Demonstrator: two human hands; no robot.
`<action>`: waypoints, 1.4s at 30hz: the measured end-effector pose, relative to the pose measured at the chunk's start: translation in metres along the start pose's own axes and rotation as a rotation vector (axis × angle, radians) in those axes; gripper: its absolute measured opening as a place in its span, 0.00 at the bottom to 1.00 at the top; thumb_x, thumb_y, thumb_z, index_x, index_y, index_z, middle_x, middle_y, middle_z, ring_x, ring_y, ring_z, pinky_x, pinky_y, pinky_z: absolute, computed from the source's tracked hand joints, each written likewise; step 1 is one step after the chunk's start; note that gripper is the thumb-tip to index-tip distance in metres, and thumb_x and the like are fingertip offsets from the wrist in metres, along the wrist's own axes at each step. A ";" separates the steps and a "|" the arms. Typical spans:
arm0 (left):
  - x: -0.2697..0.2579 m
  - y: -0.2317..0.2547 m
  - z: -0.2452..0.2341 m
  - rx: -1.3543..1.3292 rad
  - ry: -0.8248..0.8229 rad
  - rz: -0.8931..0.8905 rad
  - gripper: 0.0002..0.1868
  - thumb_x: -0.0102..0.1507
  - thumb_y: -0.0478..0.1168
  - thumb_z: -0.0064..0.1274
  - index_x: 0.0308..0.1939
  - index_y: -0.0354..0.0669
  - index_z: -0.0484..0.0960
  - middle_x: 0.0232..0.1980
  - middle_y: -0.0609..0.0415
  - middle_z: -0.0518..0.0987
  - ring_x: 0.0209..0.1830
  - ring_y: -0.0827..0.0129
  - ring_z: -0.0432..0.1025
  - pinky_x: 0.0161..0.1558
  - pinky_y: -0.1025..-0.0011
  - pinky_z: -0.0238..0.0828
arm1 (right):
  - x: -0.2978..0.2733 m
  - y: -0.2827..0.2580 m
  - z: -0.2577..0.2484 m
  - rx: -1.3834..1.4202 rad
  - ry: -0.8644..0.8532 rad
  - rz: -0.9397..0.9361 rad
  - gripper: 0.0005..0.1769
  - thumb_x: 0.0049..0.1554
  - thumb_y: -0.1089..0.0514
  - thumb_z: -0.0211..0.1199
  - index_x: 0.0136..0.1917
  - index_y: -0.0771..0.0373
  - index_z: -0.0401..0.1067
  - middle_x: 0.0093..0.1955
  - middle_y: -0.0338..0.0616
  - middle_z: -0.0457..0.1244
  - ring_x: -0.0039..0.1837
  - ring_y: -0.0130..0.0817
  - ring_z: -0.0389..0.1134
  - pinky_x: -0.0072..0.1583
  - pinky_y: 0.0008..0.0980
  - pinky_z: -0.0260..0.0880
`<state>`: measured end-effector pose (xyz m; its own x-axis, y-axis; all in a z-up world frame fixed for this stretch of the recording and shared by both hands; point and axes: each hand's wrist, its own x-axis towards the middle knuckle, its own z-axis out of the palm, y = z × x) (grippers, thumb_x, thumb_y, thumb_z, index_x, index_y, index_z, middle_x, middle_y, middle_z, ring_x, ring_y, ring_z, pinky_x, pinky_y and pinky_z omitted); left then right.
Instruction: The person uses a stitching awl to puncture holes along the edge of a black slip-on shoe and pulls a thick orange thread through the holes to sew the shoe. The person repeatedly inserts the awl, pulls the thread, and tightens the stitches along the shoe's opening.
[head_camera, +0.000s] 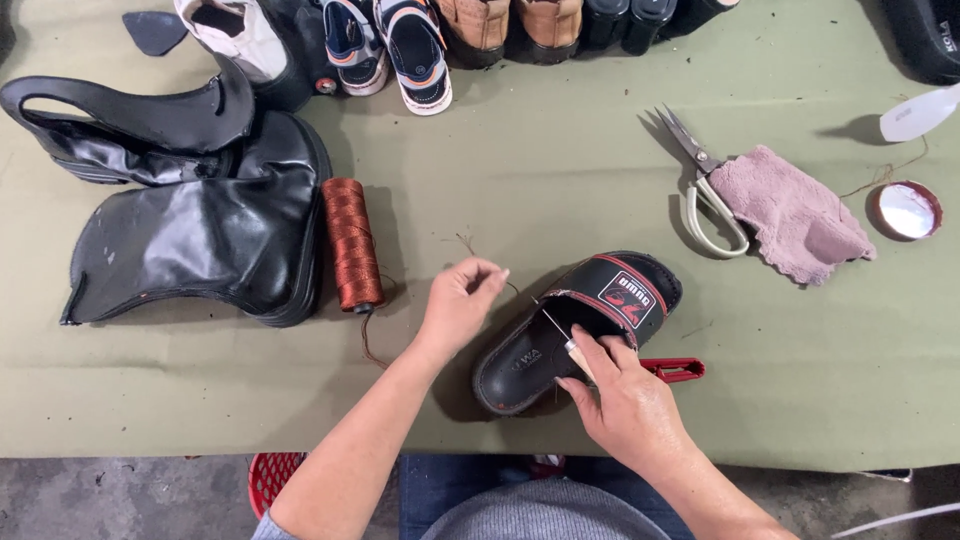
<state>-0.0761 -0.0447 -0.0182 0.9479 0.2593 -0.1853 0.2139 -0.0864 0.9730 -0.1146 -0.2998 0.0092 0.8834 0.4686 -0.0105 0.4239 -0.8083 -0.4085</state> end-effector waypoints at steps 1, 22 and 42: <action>-0.006 0.007 0.001 -0.001 0.000 -0.003 0.08 0.67 0.41 0.57 0.33 0.46 0.83 0.29 0.66 0.77 0.30 0.81 0.65 0.38 0.79 0.65 | -0.001 0.000 0.000 0.000 -0.003 0.001 0.35 0.58 0.38 0.58 0.75 0.50 0.62 0.59 0.36 0.61 0.47 0.40 0.70 0.37 0.44 0.76; 0.006 0.004 0.023 -0.378 -0.170 -0.488 0.12 0.64 0.46 0.61 0.39 0.40 0.85 0.39 0.54 0.84 0.36 0.70 0.78 0.44 0.76 0.75 | -0.007 0.001 0.005 -0.008 0.089 0.001 0.33 0.57 0.39 0.60 0.74 0.47 0.64 0.58 0.34 0.62 0.49 0.38 0.70 0.35 0.46 0.76; 0.035 0.003 0.040 -0.101 -0.136 -0.207 0.05 0.58 0.33 0.65 0.30 0.44 0.84 0.27 0.59 0.81 0.27 0.79 0.71 0.36 0.80 0.68 | 0.013 -0.013 -0.021 0.139 -0.155 0.121 0.19 0.62 0.50 0.52 0.66 0.51 0.65 0.56 0.36 0.66 0.46 0.45 0.70 0.40 0.49 0.72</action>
<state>-0.0331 -0.0741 -0.0268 0.9107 0.1290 -0.3923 0.3887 0.0535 0.9198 -0.1039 -0.2910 0.0337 0.8803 0.4290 -0.2025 0.2758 -0.8102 -0.5173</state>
